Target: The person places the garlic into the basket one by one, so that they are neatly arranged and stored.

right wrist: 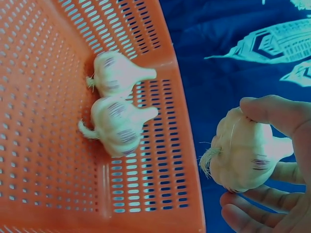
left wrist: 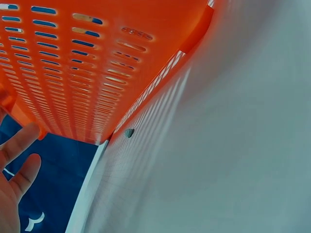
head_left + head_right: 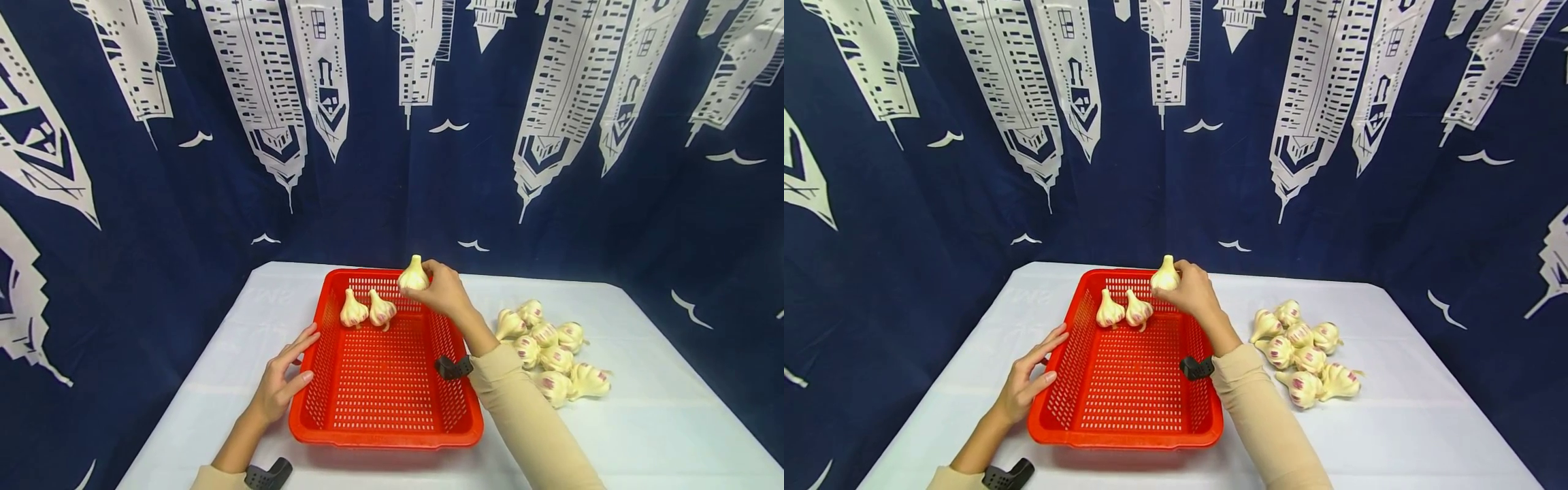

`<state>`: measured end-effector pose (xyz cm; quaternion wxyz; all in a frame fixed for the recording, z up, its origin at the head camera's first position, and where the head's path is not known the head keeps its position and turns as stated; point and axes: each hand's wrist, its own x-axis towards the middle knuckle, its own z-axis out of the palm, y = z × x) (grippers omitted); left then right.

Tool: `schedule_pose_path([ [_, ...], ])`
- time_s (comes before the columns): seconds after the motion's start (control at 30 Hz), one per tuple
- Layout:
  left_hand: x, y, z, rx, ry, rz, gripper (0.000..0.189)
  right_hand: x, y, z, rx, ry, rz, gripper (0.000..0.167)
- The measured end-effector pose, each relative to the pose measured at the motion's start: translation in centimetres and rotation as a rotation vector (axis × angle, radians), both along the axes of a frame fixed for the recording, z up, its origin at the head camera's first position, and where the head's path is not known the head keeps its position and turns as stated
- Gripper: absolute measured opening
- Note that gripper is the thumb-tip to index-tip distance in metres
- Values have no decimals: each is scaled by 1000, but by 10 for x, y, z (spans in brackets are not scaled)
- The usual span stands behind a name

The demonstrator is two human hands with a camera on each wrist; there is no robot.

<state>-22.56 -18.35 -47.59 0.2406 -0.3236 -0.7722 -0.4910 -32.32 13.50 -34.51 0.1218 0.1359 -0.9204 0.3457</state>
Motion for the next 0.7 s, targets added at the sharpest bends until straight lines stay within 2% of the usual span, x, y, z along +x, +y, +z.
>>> schedule_pose_path([
  [0.23,-2,-1,-1,7,10,-16,58,-16,-5,-6,-6,-61,-92,56],
  [0.57,-3,-1,-2,21,9,-52,59,-25,-10,-17,13,-133,-208,56],
  [0.7,-3,-2,-2,18,12,-48,58,-28,-12,-23,46,-164,-206,58],
])
